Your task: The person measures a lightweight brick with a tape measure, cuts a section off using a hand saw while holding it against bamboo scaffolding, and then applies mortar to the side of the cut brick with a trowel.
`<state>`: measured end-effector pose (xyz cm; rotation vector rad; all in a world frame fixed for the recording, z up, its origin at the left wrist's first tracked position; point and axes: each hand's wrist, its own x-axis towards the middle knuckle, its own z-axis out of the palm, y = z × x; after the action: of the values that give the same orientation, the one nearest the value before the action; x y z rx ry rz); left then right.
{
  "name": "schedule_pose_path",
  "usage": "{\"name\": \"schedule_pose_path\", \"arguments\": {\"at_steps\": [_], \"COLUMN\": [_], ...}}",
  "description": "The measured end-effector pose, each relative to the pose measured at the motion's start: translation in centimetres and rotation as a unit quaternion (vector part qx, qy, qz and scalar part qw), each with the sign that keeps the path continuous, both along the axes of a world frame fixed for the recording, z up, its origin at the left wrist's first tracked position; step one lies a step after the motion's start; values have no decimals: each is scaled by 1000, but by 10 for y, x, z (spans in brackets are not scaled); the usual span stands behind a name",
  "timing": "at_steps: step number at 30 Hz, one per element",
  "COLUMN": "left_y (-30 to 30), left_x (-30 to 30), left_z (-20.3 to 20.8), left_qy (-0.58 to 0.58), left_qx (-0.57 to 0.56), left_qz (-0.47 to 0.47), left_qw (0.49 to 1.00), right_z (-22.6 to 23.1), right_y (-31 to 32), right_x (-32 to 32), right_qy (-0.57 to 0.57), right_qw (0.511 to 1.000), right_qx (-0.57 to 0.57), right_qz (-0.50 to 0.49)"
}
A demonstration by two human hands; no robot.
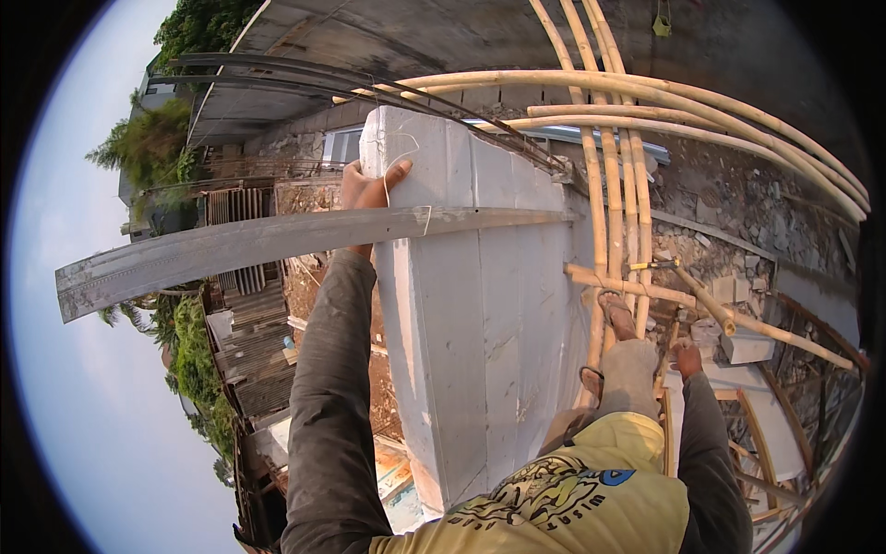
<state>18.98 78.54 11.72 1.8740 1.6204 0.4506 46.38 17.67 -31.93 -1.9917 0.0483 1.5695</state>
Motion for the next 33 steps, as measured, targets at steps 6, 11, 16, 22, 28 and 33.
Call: {"name": "schedule_pose_path", "arguments": {"at_steps": [6,11,16,22,28,33], "left_y": [-10,0,23,-9,4,11], "left_x": [8,-19,-37,11,6,12], "left_z": [-1,-15,-33,0,0,-1], "left_qy": [54,203,216,188,160,224], "left_qx": [54,173,174,66,52,42], "left_qz": [-3,-174,-211,-77,-48,-50], "left_qw": [997,948,937,977,985,972], "right_z": [30,29,24,14,-8,-5], "right_y": [16,18,19,8,-2,1], "right_x": [0,1,-2,-2,-2,-15], "right_qy": [-20,-13,-23,-32,16,36], "right_qw": [1000,1000,999,999,999,999], "right_qx": [8,2,1,-1,-20,-33], "right_qz": [-13,-18,-29,-23,26,-12]}}
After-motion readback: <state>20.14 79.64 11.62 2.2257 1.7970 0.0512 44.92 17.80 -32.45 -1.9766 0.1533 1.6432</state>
